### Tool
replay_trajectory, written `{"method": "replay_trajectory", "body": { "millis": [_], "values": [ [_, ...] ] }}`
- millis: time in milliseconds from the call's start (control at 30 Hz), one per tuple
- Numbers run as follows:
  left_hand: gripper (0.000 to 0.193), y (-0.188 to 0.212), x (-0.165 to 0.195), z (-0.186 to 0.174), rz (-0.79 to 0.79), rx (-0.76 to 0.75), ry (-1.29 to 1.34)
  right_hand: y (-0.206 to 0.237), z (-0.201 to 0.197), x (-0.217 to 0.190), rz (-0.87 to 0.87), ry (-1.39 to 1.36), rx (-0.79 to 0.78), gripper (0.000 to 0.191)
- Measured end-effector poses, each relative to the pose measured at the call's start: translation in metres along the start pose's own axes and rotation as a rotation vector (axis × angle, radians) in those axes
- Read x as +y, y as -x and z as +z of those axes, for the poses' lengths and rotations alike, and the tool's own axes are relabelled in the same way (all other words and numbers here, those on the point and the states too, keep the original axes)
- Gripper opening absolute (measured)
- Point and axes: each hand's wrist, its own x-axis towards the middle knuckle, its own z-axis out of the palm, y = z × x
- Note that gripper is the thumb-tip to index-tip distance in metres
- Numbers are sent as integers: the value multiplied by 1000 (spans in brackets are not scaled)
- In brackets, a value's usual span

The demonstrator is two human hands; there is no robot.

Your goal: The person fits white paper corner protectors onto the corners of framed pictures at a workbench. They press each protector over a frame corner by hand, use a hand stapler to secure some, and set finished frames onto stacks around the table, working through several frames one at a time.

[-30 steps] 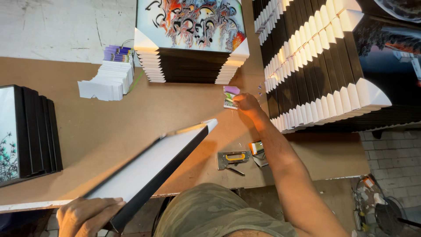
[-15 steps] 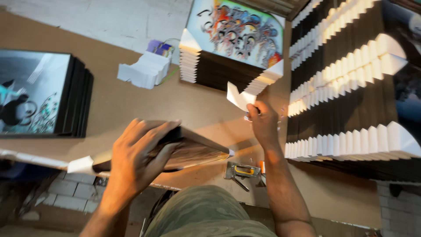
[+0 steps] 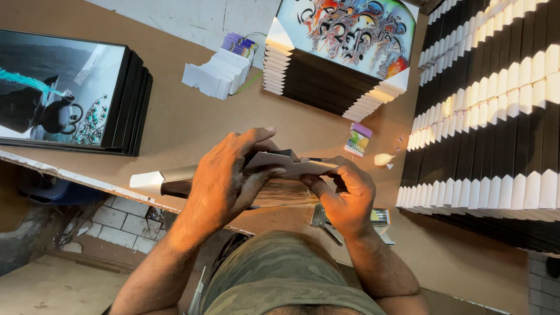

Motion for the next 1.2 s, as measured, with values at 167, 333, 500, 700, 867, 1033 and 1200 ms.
{"method": "replay_trajectory", "body": {
  "millis": [167,333,500,700,867,1033,1200],
  "values": [
    [39,10,8,5,24,-13,11,8,-8,-2,-11,0,-42,24],
    [29,22,22,8,-69,-110,53,15,-20,-12,-17,-13,-96,28],
    [28,30,44,14,1,-189,51,12,-37,0,-29,-140,-259,14],
    [46,36,70,41,-58,-312,-58,8,-38,35,641,-822,-778,38],
    [36,25,73,49,-172,-386,-100,36,-46,52,406,-327,-461,43],
    [26,16,57,40,-168,-57,-360,89,-76,107,-22,724,37,18],
    [33,72,24,105,10,-123,-350,175,-98,158,178,909,-237,54]
  ]
}}
